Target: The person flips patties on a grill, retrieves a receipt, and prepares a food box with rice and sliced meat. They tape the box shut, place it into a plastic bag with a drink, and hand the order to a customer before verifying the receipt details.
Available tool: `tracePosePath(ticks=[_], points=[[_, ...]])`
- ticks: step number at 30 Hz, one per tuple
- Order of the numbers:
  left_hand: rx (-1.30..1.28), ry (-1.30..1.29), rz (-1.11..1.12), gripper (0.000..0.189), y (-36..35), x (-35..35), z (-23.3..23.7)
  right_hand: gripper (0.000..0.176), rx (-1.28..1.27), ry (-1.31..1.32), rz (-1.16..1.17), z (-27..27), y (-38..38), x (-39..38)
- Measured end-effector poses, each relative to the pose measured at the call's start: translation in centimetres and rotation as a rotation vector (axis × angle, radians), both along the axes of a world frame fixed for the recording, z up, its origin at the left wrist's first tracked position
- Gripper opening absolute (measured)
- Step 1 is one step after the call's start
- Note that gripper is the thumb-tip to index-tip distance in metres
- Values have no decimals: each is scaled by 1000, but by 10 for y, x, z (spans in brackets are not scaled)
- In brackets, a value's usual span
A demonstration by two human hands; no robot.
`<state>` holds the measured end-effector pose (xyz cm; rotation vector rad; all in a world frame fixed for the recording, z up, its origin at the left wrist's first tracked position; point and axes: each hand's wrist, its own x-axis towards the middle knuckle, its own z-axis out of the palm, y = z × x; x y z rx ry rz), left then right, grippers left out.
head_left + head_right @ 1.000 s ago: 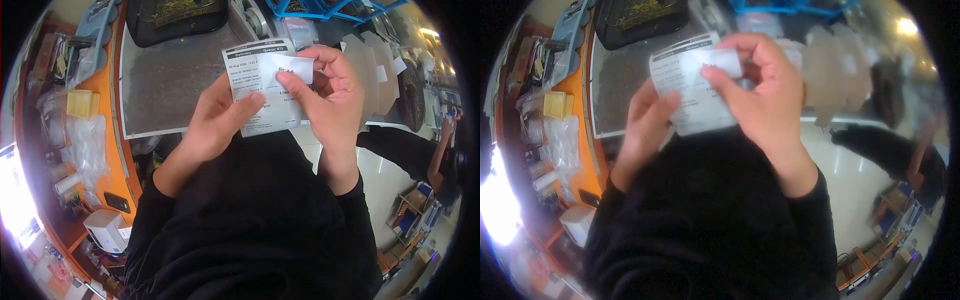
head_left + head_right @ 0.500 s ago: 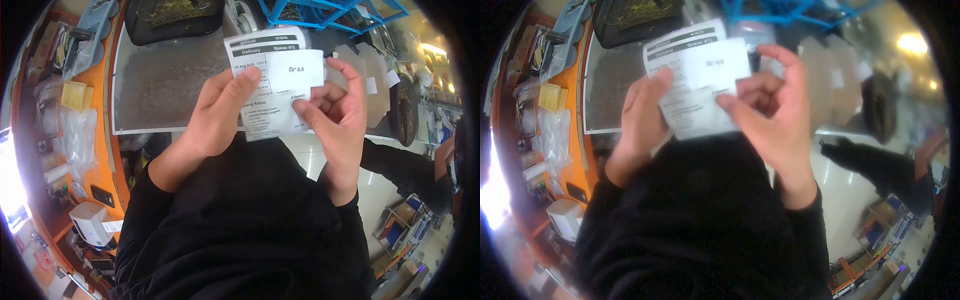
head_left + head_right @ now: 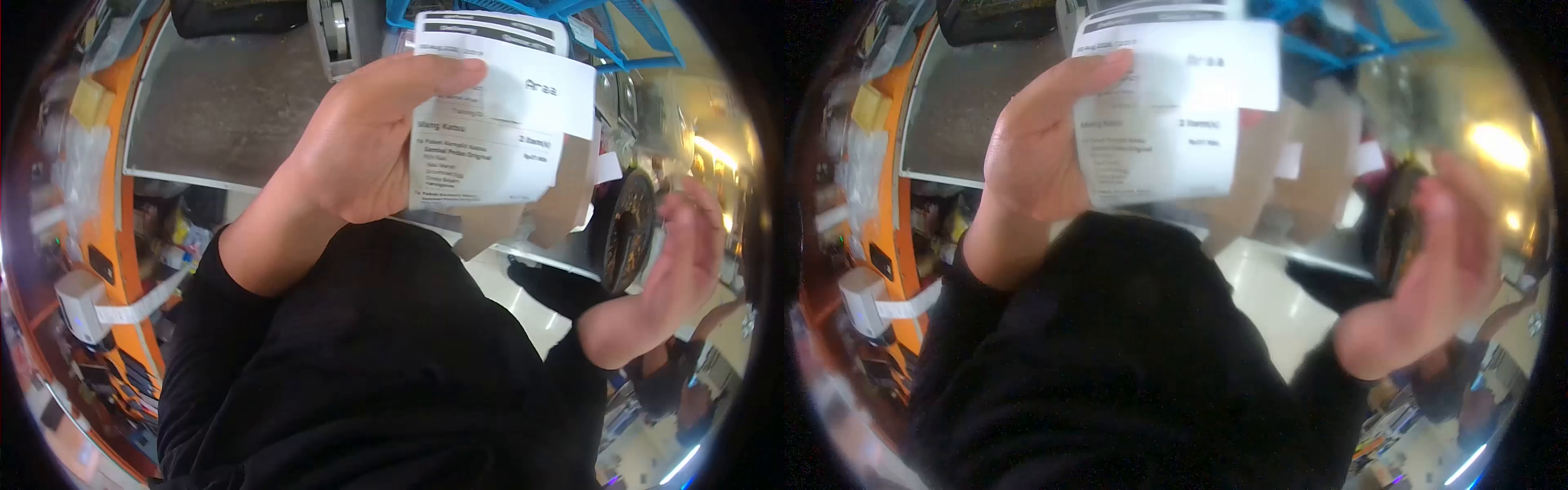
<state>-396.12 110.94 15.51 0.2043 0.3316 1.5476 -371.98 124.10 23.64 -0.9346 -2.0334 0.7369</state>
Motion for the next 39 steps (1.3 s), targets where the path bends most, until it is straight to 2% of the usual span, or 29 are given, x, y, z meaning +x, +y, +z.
tracePosePath(ticks=[1, 2, 4, 6, 7, 9, 12, 14, 15, 16, 17, 18, 19, 21, 24, 26, 32, 35, 37, 39], points=[[26, -5, 12, 36, 9, 7, 1, 28, 131, -188, -49, 11, 45, 27], [64, -33, 19, 36, 17, 16, 3, 29, 47, -52, -100, 15, 89, 37], [64, -48, 54, 35, 31, 28, 1, 29, 379, -355, -123, 24, 182, 56], [85, -38, 98, 35, 43, 36, -1, 28, 311, -200, -155, 4, 284, 77], [106, -20, 127, 35, 48, 38, -3, 29, 464, -324, -71, -9, 374, 115], [110, 6, 188, 35, 56, 43, -6, 29, 329, -284, -138, -25, 431, 119], [83, -7, 263, 34, 64, 43, -8, 33, 538, -859, -238, -47, 510, 136], [95, -55, 284, 33, 68, 39, -14, 30, 378, -1064, -13, -67, 571, 154], [57, -64, 287, 33, 69, 38, -14, 29, -64, -888, -68, -73, 566, 143], [23, -75, 288, 33, 70, 36, -15, 30, -621, -364, -80, -76, 589, 154], [-9, -85, 286, 33, 72, 34, -15, 33, -606, -354, -109, -73, 595, 152], [-29, -102, 289, 33, 73, 33, -16, 31, -632, -210, -170, -71, 600, 151], [-51, -120, 284, 33, 75, 33, -16, 38, -708, -65, -213, -73, 630, 164], [-77, -136, 281, 33, 78, 32, -18, 36, -474, -253, -152, -91, 688, 208], [-110, -98, 319, 37, 85, 33, -20, 34, -187, -503, -217, -98, 681, 216], [-162, -21, 366, 46, 88, 37, -19, 33, -87, -593, -238, -102, 674, 213], [-96, 8, 323, 49, 88, 36, -23, 32, 174, -844, -275, -117, 659, 216], [-151, -13, 281, 44, 82, 36, -18, 31, 341, -1038, -283, -129, 658, 218], [-150, -86, 308, 46, 76, 39, -12, 31, 507, -1205, -282, -131, 655, 214], [-194, -1, 403, 47, 71, 41, -8, 31, 627, -1349, -291, -134, 655, 219]])
